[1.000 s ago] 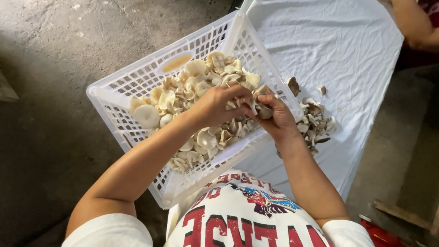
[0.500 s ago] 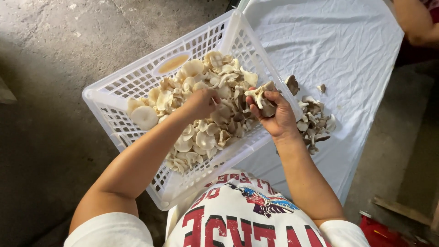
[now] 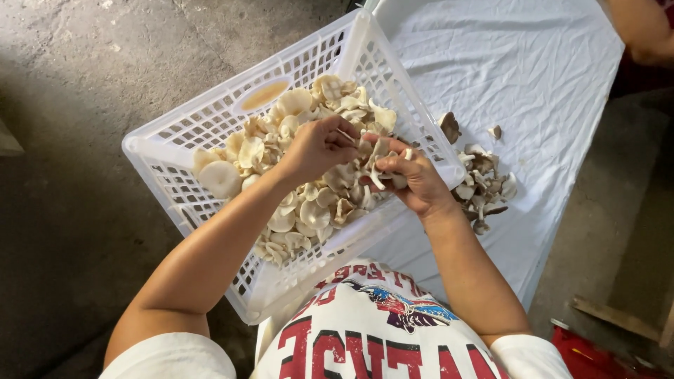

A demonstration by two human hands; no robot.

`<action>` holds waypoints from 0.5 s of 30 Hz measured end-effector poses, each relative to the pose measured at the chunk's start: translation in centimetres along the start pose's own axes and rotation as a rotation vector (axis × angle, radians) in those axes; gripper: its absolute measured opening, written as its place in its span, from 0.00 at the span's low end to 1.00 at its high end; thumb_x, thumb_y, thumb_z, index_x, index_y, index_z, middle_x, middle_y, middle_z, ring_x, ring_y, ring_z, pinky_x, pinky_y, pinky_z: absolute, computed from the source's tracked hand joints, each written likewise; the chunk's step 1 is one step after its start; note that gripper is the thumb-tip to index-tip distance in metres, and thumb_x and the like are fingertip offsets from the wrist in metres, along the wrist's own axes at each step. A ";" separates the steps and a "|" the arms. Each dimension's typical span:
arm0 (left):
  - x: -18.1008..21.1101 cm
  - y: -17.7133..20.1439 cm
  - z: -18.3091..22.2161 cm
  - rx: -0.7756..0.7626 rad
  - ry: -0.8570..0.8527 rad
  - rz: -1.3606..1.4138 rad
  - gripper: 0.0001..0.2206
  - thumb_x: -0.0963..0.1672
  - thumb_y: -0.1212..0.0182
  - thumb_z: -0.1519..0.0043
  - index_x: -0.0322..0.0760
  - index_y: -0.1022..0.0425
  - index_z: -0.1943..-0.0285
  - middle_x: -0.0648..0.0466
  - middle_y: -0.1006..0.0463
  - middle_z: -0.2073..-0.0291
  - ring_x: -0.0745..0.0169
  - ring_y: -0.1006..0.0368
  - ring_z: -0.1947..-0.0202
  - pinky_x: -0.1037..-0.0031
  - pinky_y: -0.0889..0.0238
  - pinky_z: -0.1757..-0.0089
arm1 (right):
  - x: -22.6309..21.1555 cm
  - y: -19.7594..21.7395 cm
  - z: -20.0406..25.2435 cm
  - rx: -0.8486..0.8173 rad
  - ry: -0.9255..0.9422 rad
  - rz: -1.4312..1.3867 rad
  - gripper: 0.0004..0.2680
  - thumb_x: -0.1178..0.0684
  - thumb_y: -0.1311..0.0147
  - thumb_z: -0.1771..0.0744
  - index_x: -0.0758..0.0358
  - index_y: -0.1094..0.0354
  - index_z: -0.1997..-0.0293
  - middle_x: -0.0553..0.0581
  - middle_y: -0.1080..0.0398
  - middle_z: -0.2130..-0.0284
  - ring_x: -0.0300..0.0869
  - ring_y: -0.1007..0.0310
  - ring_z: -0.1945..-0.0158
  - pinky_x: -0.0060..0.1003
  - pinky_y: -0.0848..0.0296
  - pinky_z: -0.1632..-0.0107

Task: Sorting and inspecting mushrooms from a plastic crate and placing them on a table.

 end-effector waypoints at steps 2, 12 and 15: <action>1.7 -0.5 0.7 -0.031 -0.005 0.031 0.16 0.39 0.30 0.41 0.31 0.27 0.45 0.46 0.17 0.64 0.70 0.21 0.69 0.80 0.23 0.62 | 0.4 0.5 -0.3 0.021 0.018 0.000 0.17 0.62 0.42 0.38 0.65 0.29 0.43 0.66 0.23 0.69 0.55 0.18 0.68 0.48 0.15 0.69; -4.5 -1.2 2.3 -0.343 0.218 -1.487 0.23 0.53 0.18 0.61 0.47 0.17 0.60 0.53 0.18 0.71 0.57 0.19 0.70 0.67 0.26 0.70 | -0.6 0.7 0.0 0.127 0.008 -0.210 0.13 0.58 0.44 0.35 0.61 0.29 0.45 0.70 0.23 0.58 0.58 0.18 0.61 0.40 0.14 0.68; -12.6 0.1 0.8 -0.298 0.138 -1.552 0.13 0.50 0.25 0.48 0.42 0.17 0.60 0.53 0.18 0.71 0.58 0.19 0.69 0.68 0.26 0.69 | -0.4 1.3 -0.3 0.107 0.007 -0.210 0.13 0.58 0.45 0.35 0.60 0.30 0.44 0.71 0.23 0.56 0.59 0.18 0.60 0.40 0.14 0.67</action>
Point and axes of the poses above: each hand's wrist, its own z-axis away from the middle knuckle, its own y-axis out of the back of the hand, x = y × z, the point moved 2 cm from there along -z, towards the middle knuckle
